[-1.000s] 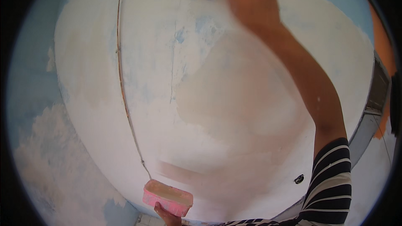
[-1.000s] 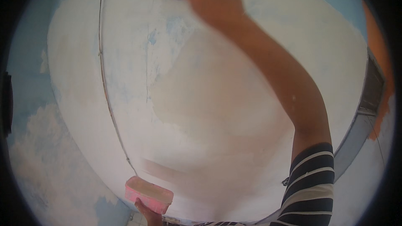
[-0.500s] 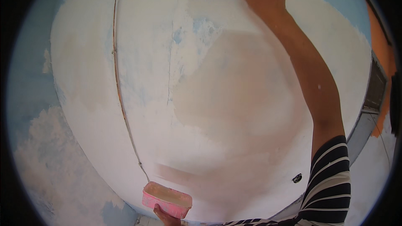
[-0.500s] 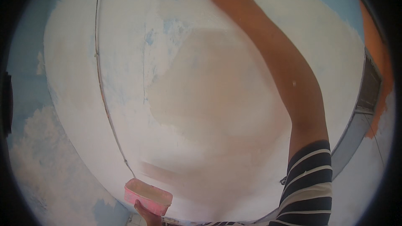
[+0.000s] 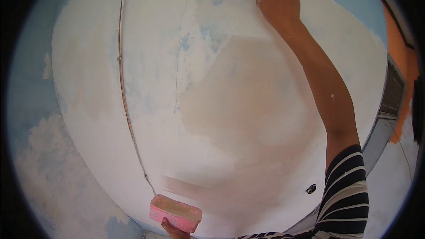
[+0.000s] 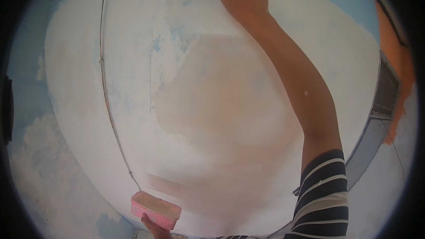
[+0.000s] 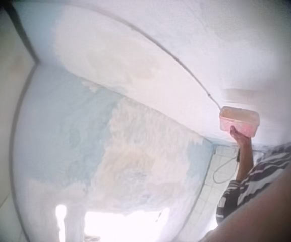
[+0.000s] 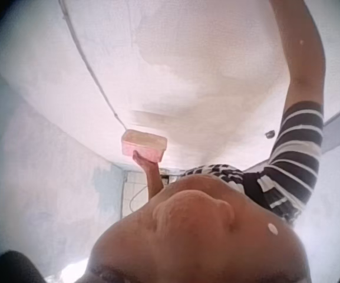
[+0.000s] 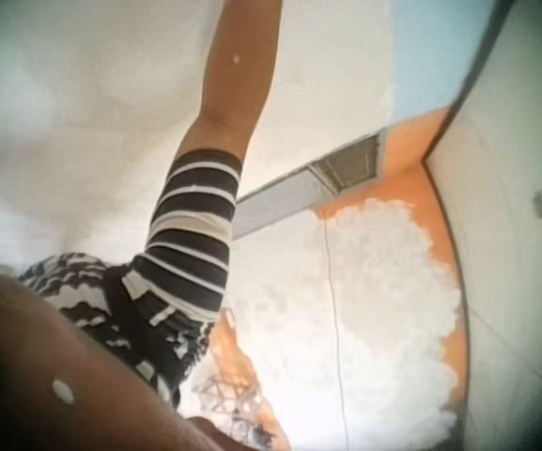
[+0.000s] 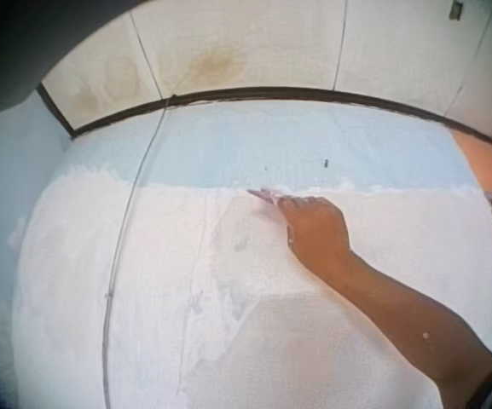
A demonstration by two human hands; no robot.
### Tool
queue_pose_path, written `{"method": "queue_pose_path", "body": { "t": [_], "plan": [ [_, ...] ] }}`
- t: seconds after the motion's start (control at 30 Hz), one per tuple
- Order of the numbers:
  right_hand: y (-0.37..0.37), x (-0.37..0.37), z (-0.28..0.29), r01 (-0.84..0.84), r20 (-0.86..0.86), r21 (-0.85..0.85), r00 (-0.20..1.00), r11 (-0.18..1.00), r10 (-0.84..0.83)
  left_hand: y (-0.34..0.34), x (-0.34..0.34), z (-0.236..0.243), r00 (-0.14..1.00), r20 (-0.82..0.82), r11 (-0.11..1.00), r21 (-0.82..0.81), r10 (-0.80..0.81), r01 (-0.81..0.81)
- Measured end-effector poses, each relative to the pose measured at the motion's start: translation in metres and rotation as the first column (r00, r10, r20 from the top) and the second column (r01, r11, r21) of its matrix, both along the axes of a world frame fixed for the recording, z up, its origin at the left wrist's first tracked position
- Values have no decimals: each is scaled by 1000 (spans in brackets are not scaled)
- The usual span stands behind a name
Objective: The person applies plaster to the ceiling using a plastic spreader, periodically scooping more plaster onto the tool from a container.
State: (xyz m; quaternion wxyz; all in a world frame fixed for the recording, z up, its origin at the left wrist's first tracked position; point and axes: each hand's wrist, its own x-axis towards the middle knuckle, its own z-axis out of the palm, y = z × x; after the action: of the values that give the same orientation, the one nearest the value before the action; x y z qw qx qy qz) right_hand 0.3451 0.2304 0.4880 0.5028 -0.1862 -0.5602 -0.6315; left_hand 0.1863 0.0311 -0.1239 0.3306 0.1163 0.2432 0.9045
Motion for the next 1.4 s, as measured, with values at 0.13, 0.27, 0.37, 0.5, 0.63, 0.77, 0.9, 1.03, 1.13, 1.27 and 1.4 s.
{"method": "queue_pose_path", "body": {
  "t": [0.13,0.27,0.37,0.5,0.63,0.77,0.9,1.03,1.13,1.27,1.4],
  "plan": [
    [-5,-46,-104,-165,523,-67,834,984,176,4,-3,-10,998,24,998,24,-52,51],
    [-44,-56,-185,-97,662,-441,635,892,397,1,-14,-19,996,36,994,70,-83,80],
    [-30,-35,-94,-184,298,-276,917,943,266,5,-1,-7,999,-30,1000,10,-18,19],
    [10,-7,-48,-119,77,-164,988,979,133,2,2,-6,998,-70,1000,8,-6,6],
    [19,-41,-182,-318,548,-180,753,931,363,4,2,-5,998,-59,999,-15,28,-29],
    [-28,-30,-201,-183,541,-464,716,867,440,7,0,-11,1000,0,1000,-18,17,-17],
    [9,9,-59,-278,88,-30,956,960,280,10,4,-9,999,-9,998,43,-41,41],
    [43,13,-42,-211,108,-110,969,971,222,13,4,-18,997,32,997,-43,64,-63],
    [30,-25,-168,-234,540,-235,775,943,327,13,1,-21,996,20,993,69,-92,91],
    [-30,-26,-252,-12,772,-310,580,951,259,15,-11,-26,997,6,994,76,-76,76],
    [-50,-3,-109,-249,229,-263,922,932,311,6,-12,-23,996,3,995,21,-93,93]
  ]
}}
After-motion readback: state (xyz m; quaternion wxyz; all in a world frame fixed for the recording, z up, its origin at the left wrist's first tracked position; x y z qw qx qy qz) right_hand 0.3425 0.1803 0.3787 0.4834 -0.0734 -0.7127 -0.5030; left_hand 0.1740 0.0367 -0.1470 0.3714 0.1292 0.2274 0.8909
